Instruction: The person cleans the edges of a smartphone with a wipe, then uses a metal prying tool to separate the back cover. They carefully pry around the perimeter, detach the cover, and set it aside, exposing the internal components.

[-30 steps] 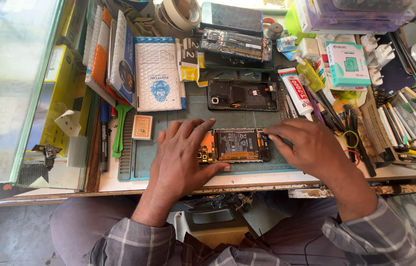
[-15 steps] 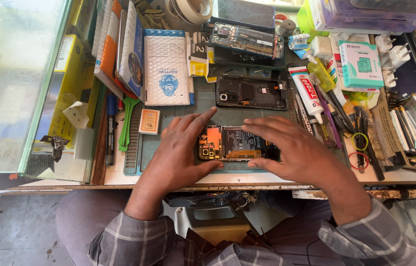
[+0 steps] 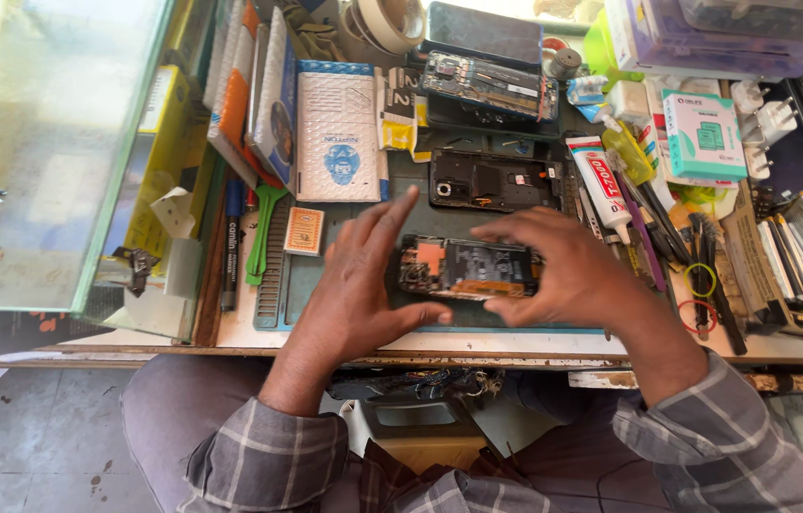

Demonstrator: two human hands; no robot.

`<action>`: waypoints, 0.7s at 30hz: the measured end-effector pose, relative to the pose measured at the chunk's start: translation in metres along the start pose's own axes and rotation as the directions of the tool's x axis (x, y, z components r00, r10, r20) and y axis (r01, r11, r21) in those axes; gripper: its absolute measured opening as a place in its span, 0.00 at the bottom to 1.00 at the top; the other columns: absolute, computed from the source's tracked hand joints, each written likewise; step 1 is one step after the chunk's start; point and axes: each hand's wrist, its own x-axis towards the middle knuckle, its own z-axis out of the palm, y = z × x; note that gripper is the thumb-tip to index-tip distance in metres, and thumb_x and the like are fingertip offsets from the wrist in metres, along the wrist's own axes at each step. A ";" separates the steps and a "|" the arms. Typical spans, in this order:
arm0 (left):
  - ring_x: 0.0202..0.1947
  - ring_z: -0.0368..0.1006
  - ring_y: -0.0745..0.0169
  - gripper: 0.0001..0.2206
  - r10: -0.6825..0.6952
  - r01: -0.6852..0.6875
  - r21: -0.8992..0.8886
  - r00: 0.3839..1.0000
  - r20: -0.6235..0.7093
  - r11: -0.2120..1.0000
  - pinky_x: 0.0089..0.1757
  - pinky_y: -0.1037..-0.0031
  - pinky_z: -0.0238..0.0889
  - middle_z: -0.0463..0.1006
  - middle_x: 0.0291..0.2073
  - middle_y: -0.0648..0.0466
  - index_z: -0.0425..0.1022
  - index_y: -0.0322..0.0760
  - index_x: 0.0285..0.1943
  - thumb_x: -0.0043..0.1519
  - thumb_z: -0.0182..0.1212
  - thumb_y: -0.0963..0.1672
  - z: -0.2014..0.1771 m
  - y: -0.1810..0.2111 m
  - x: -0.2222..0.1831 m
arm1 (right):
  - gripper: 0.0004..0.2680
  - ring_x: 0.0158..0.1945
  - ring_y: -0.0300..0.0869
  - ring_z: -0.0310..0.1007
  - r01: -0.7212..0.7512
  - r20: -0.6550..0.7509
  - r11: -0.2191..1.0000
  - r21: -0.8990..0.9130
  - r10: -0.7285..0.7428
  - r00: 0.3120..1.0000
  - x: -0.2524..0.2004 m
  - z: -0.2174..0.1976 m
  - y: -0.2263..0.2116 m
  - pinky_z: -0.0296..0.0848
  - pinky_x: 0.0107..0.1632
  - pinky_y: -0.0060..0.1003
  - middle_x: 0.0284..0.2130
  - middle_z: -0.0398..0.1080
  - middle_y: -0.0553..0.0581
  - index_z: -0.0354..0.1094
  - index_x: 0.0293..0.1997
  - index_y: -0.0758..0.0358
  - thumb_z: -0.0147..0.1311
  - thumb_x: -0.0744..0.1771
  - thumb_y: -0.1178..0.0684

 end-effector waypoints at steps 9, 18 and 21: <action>0.60 0.74 0.57 0.42 -0.375 0.221 -0.772 0.927 -0.024 0.596 0.56 0.64 0.74 0.64 0.71 0.46 0.46 0.39 0.82 0.61 0.62 0.54 0.024 0.018 -0.001 | 0.22 0.52 0.43 0.74 -0.161 0.023 0.524 0.837 0.259 0.966 -0.023 0.008 0.017 0.74 0.58 0.41 0.47 0.75 0.55 0.70 0.58 0.66 0.68 0.60 0.49; 0.39 0.75 0.69 0.13 -0.232 0.400 -0.850 0.913 0.336 0.343 0.39 0.76 0.70 0.84 0.38 0.53 0.80 0.25 0.50 0.69 0.62 0.45 0.055 0.002 -0.018 | 0.20 0.58 0.53 0.72 0.041 -0.363 0.995 -0.094 -0.072 0.929 -0.016 0.009 -0.054 0.69 0.60 0.45 0.53 0.73 0.58 0.73 0.49 0.60 0.72 0.56 0.48; 0.28 0.57 0.64 0.13 -0.411 0.542 -0.671 0.836 0.365 0.506 0.29 0.68 0.50 0.68 0.25 0.51 0.79 0.21 0.40 0.71 0.63 0.42 0.057 0.007 -0.016 | 0.18 0.56 0.56 0.71 0.139 -0.358 0.980 -0.142 -0.182 0.916 -0.010 0.001 -0.066 0.69 0.56 0.47 0.51 0.72 0.63 0.73 0.47 0.63 0.71 0.57 0.49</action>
